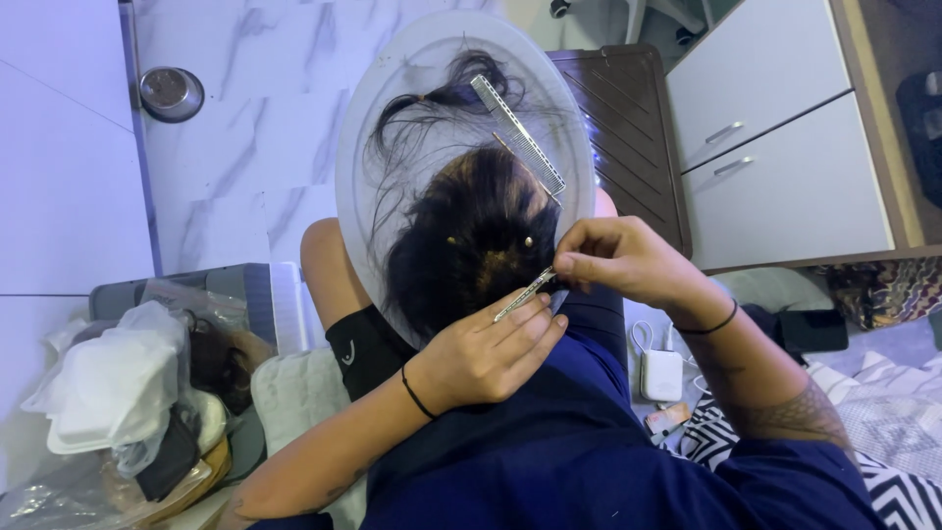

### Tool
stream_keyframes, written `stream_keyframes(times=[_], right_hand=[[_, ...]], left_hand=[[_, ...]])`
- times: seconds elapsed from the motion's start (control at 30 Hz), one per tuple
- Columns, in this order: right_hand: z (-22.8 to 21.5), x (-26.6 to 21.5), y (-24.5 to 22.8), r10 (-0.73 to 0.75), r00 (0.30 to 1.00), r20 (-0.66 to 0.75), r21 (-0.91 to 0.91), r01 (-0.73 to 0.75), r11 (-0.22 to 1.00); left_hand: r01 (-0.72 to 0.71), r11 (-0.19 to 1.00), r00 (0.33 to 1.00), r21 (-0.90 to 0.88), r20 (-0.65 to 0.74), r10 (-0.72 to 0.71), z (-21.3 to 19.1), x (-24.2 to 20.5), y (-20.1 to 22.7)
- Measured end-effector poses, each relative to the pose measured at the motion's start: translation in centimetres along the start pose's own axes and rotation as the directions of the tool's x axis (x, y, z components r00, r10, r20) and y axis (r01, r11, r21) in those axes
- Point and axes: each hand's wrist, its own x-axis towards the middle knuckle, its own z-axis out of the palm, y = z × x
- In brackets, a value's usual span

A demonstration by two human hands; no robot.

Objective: Repairing a hairpiece by ventilating hair strands using a needle tool and a comb

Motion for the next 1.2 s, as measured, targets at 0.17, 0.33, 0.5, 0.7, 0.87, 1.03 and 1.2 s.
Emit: stream_keyframes(times=[0.17,0.33,0.5,0.7,0.87,1.03,1.2], right_hand=[[0.9,0.4,-0.5,0.141,0.983,0.115,0.083,-0.151,0.985],[2.1,0.0,2.6,0.139,0.987,0.083,0.222,-0.154,0.963],[3.9,-1.5,4.2,0.270,0.961,-0.054,0.510,-0.206,0.835],[5.1,-1.7,1.1,0.333,0.934,-0.126,0.557,-0.211,0.803],[6.0,-1.8,-0.1,0.300,0.929,-0.219,0.520,-0.149,0.841],[7.4,-2.2,-0.6,0.270,0.906,-0.326,0.487,-0.083,0.869],[8.3,-2.4,0.2,0.248,0.880,-0.404,0.501,-0.013,0.865]], left_hand=[[-0.010,1.000,1.000,-0.016,0.025,0.011,-0.1,0.1,-0.2],[-0.004,1.000,1.000,-0.010,0.015,0.004,-0.1,0.2,-0.2],[-0.022,0.996,1.000,0.084,0.013,0.021,0.1,0.4,0.1],[-0.049,0.983,0.997,0.180,0.064,0.038,0.1,0.4,0.5],[-0.108,0.979,0.993,0.172,0.072,0.097,0.3,-0.7,0.3],[-0.162,0.968,0.987,0.193,0.049,0.156,0.0,-0.8,0.0],[-0.193,0.962,0.981,0.191,0.045,0.188,0.2,-1.5,0.0]])
